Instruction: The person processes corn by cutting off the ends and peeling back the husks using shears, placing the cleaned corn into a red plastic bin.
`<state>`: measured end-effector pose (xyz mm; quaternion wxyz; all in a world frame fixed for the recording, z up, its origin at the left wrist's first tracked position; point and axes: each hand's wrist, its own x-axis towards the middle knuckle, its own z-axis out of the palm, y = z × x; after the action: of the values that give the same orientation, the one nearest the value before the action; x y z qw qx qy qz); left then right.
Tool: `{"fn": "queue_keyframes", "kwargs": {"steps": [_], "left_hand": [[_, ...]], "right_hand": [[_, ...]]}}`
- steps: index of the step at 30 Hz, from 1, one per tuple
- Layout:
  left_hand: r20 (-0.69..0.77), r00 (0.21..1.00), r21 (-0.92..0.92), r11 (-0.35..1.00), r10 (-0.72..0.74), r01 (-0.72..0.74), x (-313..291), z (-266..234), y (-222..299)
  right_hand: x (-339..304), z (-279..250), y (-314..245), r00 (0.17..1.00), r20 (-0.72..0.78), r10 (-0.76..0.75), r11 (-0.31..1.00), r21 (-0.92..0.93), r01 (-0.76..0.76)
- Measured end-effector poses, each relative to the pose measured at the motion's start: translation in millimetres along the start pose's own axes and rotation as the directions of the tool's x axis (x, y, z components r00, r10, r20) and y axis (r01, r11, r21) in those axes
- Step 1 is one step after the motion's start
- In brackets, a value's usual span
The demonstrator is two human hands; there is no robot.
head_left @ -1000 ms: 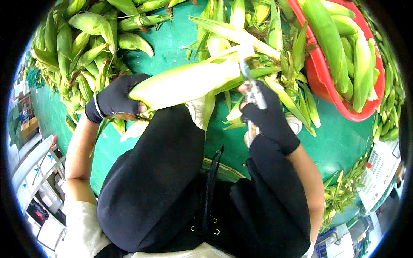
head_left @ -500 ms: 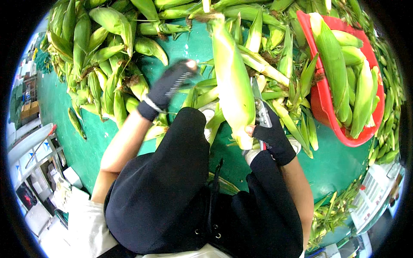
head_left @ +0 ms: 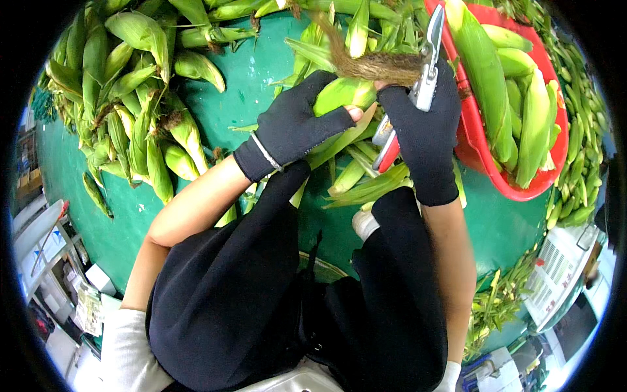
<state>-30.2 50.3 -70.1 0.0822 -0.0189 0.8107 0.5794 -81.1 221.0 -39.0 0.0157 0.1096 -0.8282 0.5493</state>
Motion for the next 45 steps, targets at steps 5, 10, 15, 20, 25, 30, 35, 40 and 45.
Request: {"fn": "queue_keyframes", "kwargs": {"steps": [5, 10, 15, 20, 25, 30, 35, 40, 45], "left_hand": [[-0.072, 0.995, 0.271, 0.962, 0.062, -0.04, -6, 7, 14], [0.012, 1.0, -0.3, 0.954, 0.026, -0.021, 0, 20, 8], [-0.022, 0.824, 0.155, 0.817, 0.566, -0.556, -9, 21, -37], [0.089, 0.97, -0.028, 0.974, 0.228, -0.226, -14, 21, -9], [0.158, 0.984, -0.112, 0.988, -0.087, 0.105, -18, 27, 3], [0.011, 1.0, 0.101, 0.994, -0.029, 0.028, -13, 31, 20], [-0.108, 0.993, 0.161, 0.986, 0.05, -0.032, -11, 44, 13], [-0.017, 0.994, -0.128, 0.986, -0.112, 0.109, -6, 50, -2], [-0.042, 0.78, 0.458, 0.706, 0.624, -0.54, -9, 48, -30]], "right_hand": [[-12, 2, 25, 0.989, -0.143, 0.04, 0.985, 0.175, -0.015], [-32, -7, 44, 0.991, -0.007, 0.13, 0.914, 0.389, -0.117], [-28, -14, 7, 0.875, 0.104, 0.473, 0.63, 0.655, -0.418], [-23, -20, -8, 0.975, -0.041, 0.218, 0.942, 0.271, -0.199], [-20, -23, -2, 0.995, 0.02, -0.1, 0.983, -0.15, 0.102], [-22, -12, 22, 0.978, -0.204, 0.039, 0.999, 0.019, -0.035], [-25, -8, 48, 0.917, -0.153, 0.367, 0.848, 0.459, -0.263], [-38, -21, 54, 0.938, -0.035, -0.346, 0.867, -0.393, 0.305], [-42, -28, 32, 0.995, -0.08, -0.052, 0.99, 0.129, 0.062]]}}
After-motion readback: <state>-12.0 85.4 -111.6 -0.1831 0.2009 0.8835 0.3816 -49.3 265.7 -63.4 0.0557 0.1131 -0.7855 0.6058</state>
